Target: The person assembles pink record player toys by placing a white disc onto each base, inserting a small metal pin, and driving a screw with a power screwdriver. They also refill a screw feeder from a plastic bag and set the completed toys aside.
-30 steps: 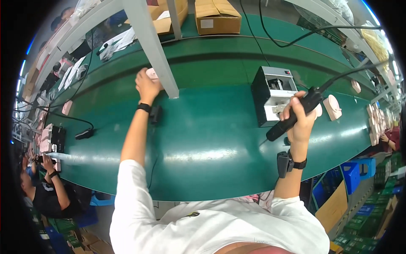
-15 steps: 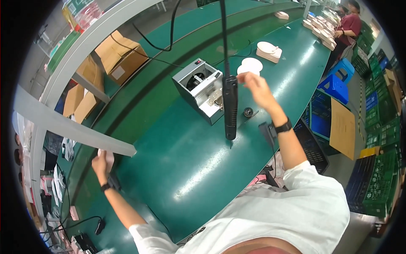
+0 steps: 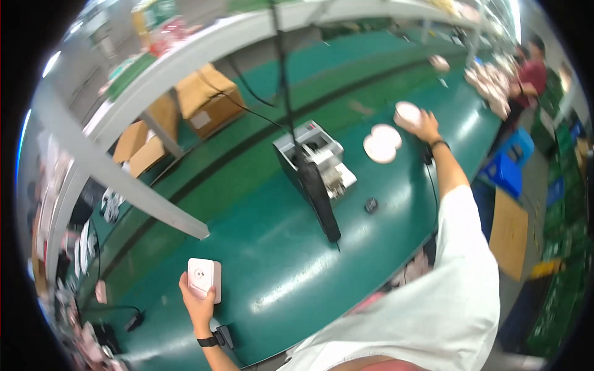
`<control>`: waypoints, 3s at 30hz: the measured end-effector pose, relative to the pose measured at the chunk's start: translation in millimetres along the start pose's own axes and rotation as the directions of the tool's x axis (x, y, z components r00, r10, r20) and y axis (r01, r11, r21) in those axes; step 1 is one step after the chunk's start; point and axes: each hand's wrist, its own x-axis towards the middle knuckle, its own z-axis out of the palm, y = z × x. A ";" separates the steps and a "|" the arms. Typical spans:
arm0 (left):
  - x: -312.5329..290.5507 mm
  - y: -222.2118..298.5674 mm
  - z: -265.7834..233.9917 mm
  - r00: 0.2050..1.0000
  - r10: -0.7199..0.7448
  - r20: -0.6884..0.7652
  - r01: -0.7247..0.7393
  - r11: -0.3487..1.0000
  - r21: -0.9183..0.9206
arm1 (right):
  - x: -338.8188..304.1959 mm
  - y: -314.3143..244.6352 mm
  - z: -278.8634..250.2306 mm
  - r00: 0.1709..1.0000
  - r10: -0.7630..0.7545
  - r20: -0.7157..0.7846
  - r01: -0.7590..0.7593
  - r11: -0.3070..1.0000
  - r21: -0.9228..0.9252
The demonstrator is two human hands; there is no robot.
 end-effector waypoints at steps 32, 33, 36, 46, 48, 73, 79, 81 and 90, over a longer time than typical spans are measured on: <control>-138.8 152.6 266.5 0.387 0.731 0.562 -0.383 0.682 -0.623 | -374.1 -84.0 -77.1 0.931 -0.260 0.255 0.112 0.871 0.478; -143.7 163.7 272.5 0.346 0.749 0.565 -0.404 0.662 -0.631 | -357.3 -71.0 -64.1 0.899 -0.356 0.254 0.209 0.860 0.465; -141.0 184.1 287.0 0.259 0.801 0.539 -0.454 0.594 -0.664 | -334.2 -56.7 -24.0 0.863 -0.403 0.306 0.199 0.826 0.527; -153.2 147.9 271.2 0.239 0.786 0.570 -0.444 0.610 -0.656 | -344.4 -101.9 -11.9 0.815 -0.521 0.255 0.421 0.834 0.357; -154.6 142.7 275.3 0.255 0.803 0.539 -0.473 0.590 -0.654 | -345.5 -100.6 -8.8 0.816 -0.540 0.205 0.462 0.824 0.329; -88.9 -15.8 205.7 0.640 0.667 0.382 -0.481 0.735 -0.478 | -500.4 -340.7 -14.5 0.930 -0.352 0.107 -0.004 0.280 0.960; -89.2 -52.7 196.8 0.667 0.651 0.362 -0.454 0.741 -0.496 | -530.0 -366.1 11.3 0.894 -0.433 0.119 0.113 0.473 0.874; -88.5 -60.3 192.7 0.668 0.647 0.368 -0.447 0.744 -0.496 | -537.5 -374.0 16.3 0.914 -0.396 0.092 0.114 0.466 0.877; -91.6 -76.5 192.1 0.692 0.622 0.366 -0.414 0.758 -0.504 | -547.4 -383.9 28.1 0.923 -0.380 0.059 0.145 0.486 0.862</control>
